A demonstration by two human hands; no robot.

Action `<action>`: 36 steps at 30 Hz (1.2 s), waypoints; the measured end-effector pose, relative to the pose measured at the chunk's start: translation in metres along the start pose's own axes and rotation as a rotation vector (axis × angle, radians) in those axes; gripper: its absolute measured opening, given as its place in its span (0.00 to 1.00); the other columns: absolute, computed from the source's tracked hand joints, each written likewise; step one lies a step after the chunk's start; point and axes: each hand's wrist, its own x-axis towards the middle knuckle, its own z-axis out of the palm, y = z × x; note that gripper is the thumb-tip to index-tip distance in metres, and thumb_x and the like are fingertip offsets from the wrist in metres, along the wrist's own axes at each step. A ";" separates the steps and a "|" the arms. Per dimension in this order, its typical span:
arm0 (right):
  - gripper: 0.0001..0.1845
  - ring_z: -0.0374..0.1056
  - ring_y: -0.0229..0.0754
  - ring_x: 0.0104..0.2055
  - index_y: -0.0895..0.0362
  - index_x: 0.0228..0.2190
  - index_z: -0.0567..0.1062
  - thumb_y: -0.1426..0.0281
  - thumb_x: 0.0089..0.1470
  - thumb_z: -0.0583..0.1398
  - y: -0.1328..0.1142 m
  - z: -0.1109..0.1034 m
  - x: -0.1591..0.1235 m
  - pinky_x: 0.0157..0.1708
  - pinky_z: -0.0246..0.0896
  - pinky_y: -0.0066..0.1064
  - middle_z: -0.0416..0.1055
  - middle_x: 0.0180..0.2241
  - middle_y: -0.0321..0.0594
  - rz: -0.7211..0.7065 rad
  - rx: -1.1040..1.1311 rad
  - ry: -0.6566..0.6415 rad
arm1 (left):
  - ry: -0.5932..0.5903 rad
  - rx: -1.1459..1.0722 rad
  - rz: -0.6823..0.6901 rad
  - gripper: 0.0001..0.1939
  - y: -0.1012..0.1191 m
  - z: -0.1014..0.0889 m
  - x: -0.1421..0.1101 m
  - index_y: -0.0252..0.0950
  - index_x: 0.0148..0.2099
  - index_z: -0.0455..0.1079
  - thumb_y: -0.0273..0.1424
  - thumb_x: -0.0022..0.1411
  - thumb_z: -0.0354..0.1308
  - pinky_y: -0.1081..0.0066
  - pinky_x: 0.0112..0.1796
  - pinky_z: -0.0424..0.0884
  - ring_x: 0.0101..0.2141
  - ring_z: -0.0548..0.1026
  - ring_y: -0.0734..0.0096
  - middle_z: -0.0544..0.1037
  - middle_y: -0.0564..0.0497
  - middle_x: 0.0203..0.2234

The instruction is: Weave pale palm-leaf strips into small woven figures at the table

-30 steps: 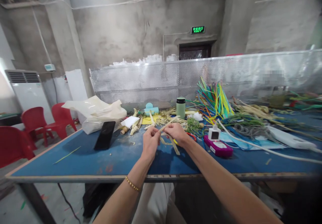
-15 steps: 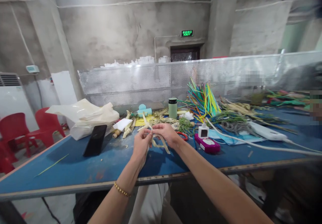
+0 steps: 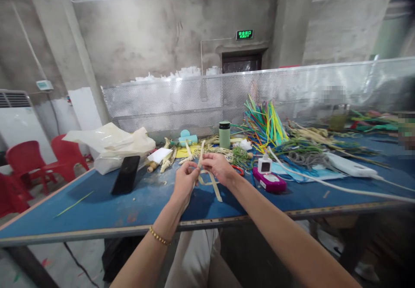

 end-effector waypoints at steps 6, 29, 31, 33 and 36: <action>0.04 0.58 0.30 0.17 0.61 0.20 0.72 0.73 0.35 0.62 -0.004 0.002 0.008 0.16 0.53 0.22 0.66 0.15 0.32 -0.104 -0.246 0.196 | 0.014 0.045 -0.022 0.14 0.005 0.002 -0.001 0.36 0.26 0.61 0.36 0.47 0.63 0.78 0.15 0.55 0.11 0.60 0.80 0.62 0.60 0.10; 0.06 0.62 0.32 0.16 0.59 0.21 0.69 0.75 0.38 0.63 -0.022 0.005 0.047 0.16 0.59 0.22 0.66 0.14 0.32 -0.176 -0.191 0.250 | -0.005 -0.080 -0.125 0.07 0.015 -0.002 -0.004 0.34 0.24 0.63 0.30 0.46 0.59 0.77 0.16 0.53 0.11 0.61 0.80 0.65 0.58 0.11; 0.06 0.62 0.32 0.16 0.59 0.22 0.69 0.75 0.38 0.62 -0.023 0.007 0.046 0.15 0.59 0.22 0.68 0.15 0.34 -0.180 -0.167 0.227 | -0.007 -0.110 -0.132 0.09 0.014 -0.003 -0.003 0.34 0.25 0.64 0.31 0.46 0.61 0.76 0.16 0.53 0.11 0.61 0.80 0.65 0.58 0.11; 0.06 0.61 0.31 0.15 0.59 0.22 0.69 0.77 0.38 0.62 -0.024 0.010 0.046 0.13 0.57 0.21 0.70 0.16 0.35 -0.198 -0.149 0.227 | -0.012 -0.126 -0.125 0.10 0.014 -0.004 -0.001 0.33 0.26 0.65 0.33 0.45 0.63 0.76 0.15 0.53 0.11 0.61 0.81 0.66 0.57 0.12; 0.08 0.57 0.29 0.14 0.59 0.21 0.68 0.78 0.36 0.62 -0.026 0.012 0.048 0.12 0.54 0.20 0.69 0.15 0.34 -0.222 -0.123 0.268 | -0.028 -0.113 -0.118 0.10 0.011 -0.007 0.002 0.33 0.25 0.65 0.33 0.45 0.63 0.77 0.15 0.52 0.11 0.61 0.81 0.66 0.57 0.12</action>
